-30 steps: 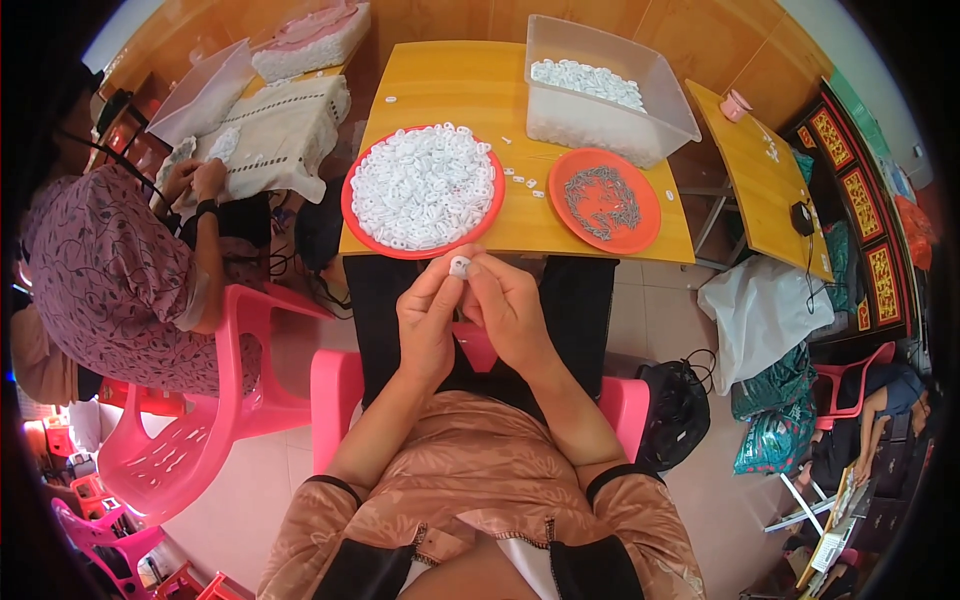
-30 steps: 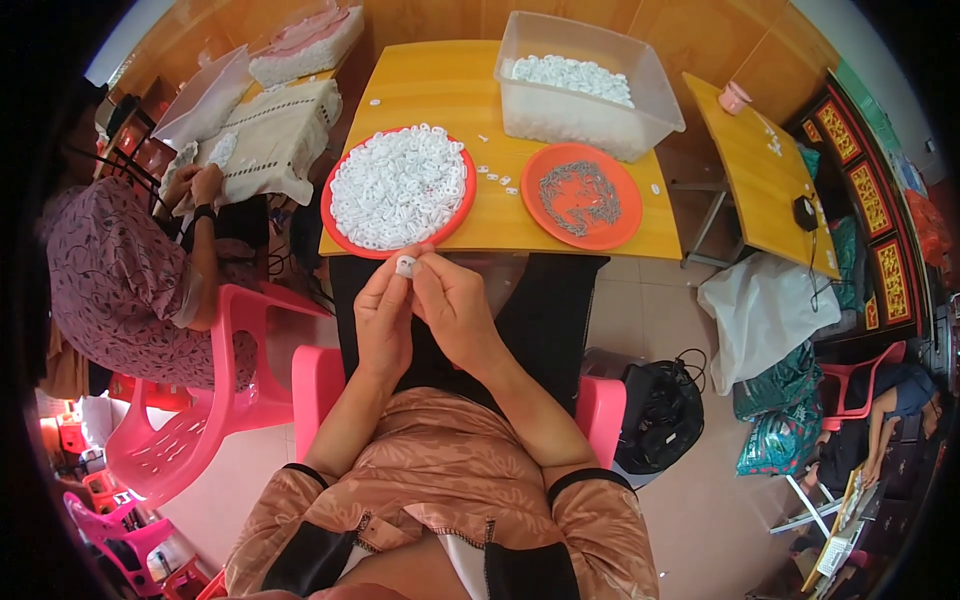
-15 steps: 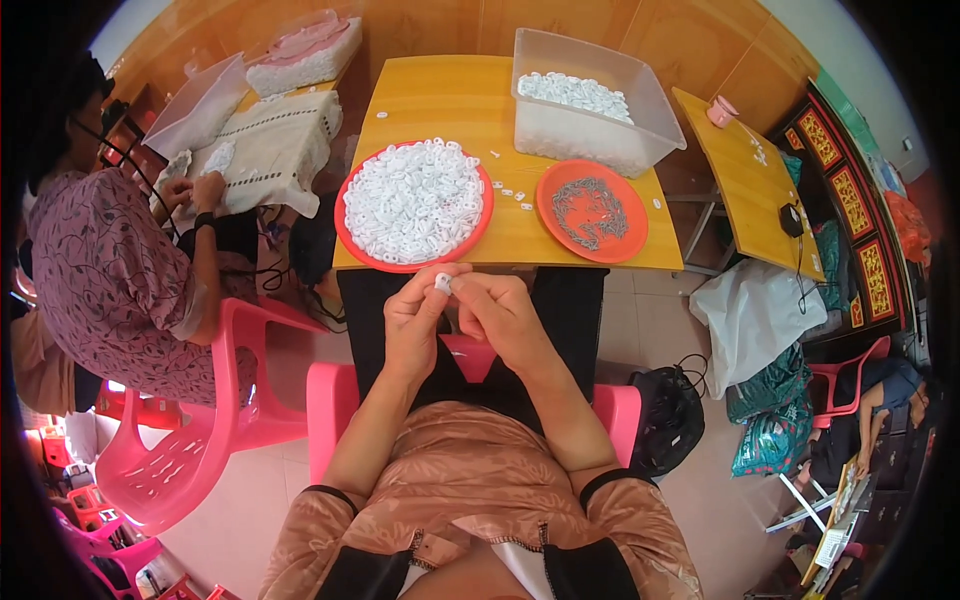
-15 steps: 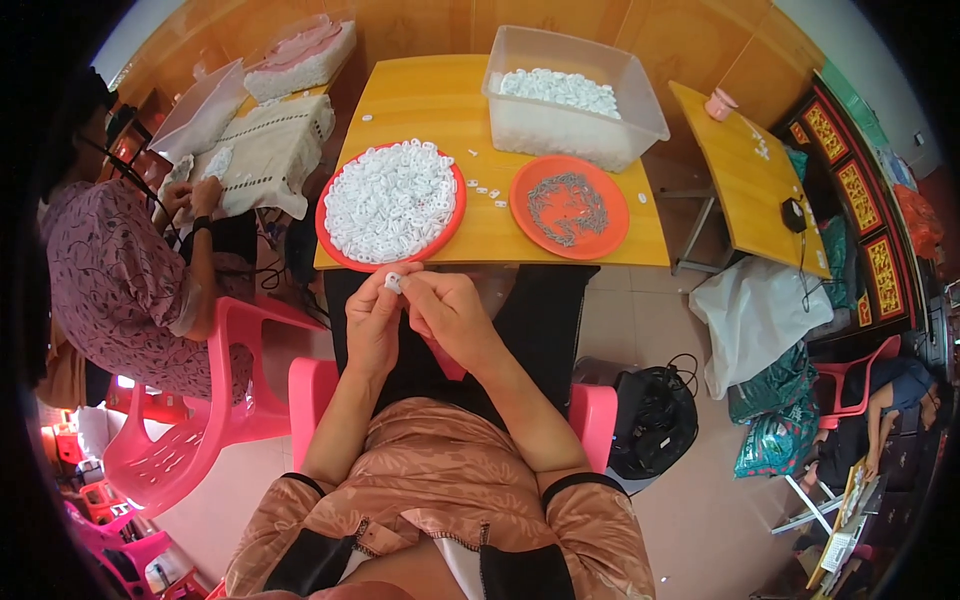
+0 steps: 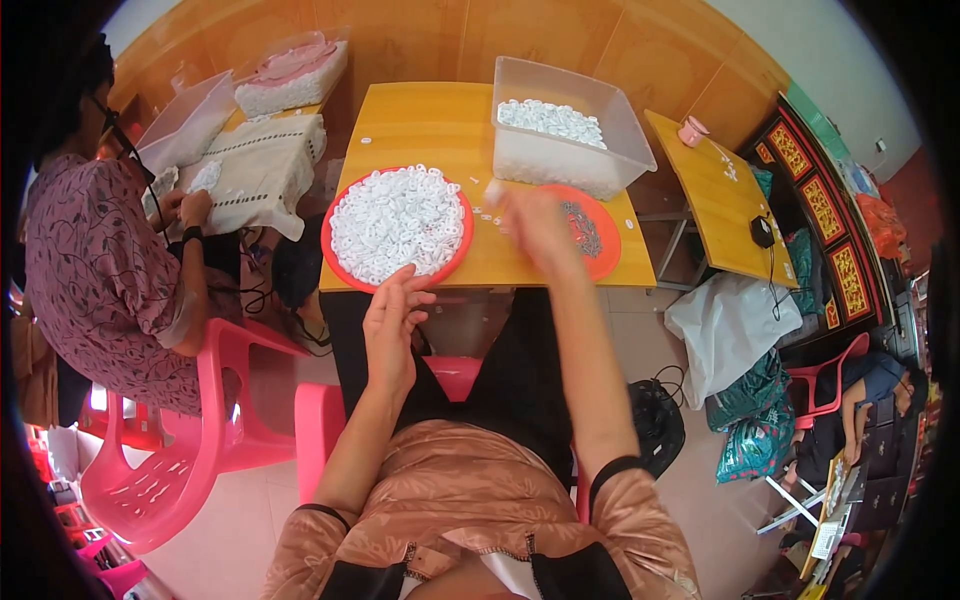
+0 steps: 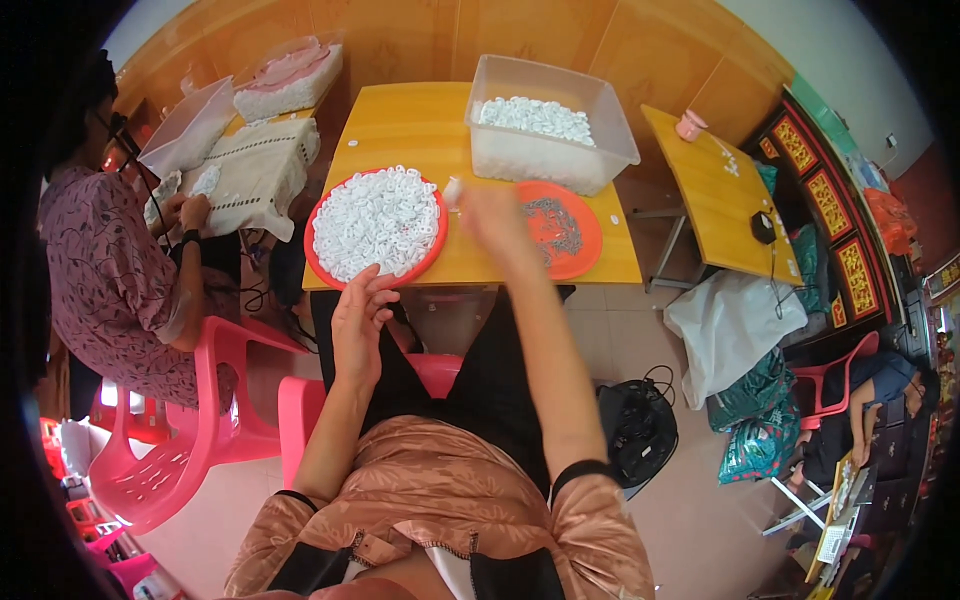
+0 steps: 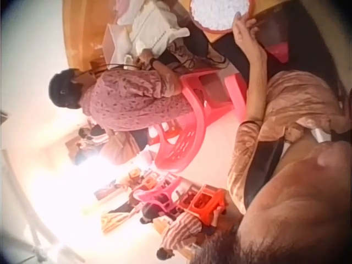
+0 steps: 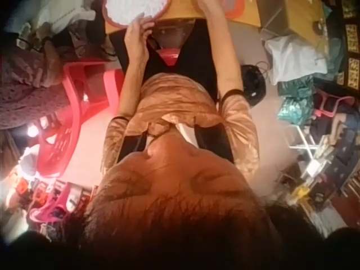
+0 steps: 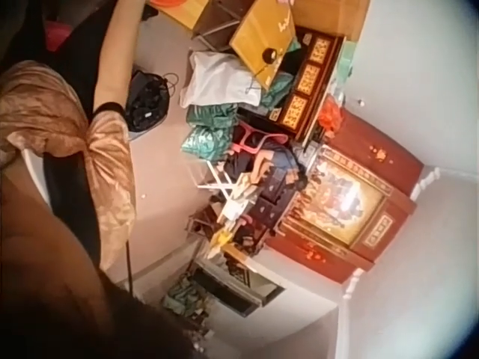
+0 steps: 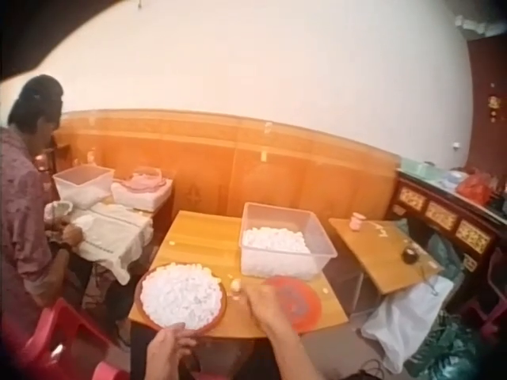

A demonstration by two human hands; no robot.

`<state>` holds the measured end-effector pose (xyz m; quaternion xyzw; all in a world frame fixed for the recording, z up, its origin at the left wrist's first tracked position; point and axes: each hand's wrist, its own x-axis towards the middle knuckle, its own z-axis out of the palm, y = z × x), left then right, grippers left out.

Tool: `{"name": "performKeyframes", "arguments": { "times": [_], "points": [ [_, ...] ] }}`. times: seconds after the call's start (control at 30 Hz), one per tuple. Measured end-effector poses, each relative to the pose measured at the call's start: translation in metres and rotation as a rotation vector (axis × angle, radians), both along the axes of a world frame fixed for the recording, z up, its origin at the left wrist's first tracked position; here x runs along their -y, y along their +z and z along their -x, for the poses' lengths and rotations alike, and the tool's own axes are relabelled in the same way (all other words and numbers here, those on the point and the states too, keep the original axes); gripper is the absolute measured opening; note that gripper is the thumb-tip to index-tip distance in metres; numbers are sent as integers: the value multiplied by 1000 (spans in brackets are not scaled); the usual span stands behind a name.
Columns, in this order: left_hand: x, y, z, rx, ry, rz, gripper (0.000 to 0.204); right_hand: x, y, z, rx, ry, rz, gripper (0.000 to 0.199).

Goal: Assembling small white plastic components by hand at a workbench.

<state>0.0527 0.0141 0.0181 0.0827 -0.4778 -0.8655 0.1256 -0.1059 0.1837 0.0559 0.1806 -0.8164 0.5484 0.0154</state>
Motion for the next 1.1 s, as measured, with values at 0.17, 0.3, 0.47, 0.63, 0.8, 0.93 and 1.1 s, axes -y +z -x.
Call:
{"name": "performKeyframes", "arguments": {
  "times": [0.17, 0.3, 0.47, 0.63, 0.8, 0.93, 1.1],
  "points": [
    [12, -3, 3, 6, 97, -14, 30, -5, 51, 53, -121, -259, -65, 32],
    [18, -7, 7, 53, 171, -27, 23, 11, 1, 48, -268, -115, -214, 25],
    [19, -19, 13, 109, 175, -15, 21, 44, -36, 40, -315, 90, -455, 17],
    [20, -27, 13, 144, 159, 12, 20, 80, -41, 30, -275, 62, -623, 22],
    [16, -27, 16, 163, 151, 7, 19, 93, -67, 28, -376, -25, -713, 20],
    [23, -29, 15, 173, 159, -22, 20, 84, -62, 28, -380, -1, -683, 16],
    [21, -31, 17, 168, 152, -14, 20, 13, -37, 59, -371, -102, -730, 14]
  ]
}}
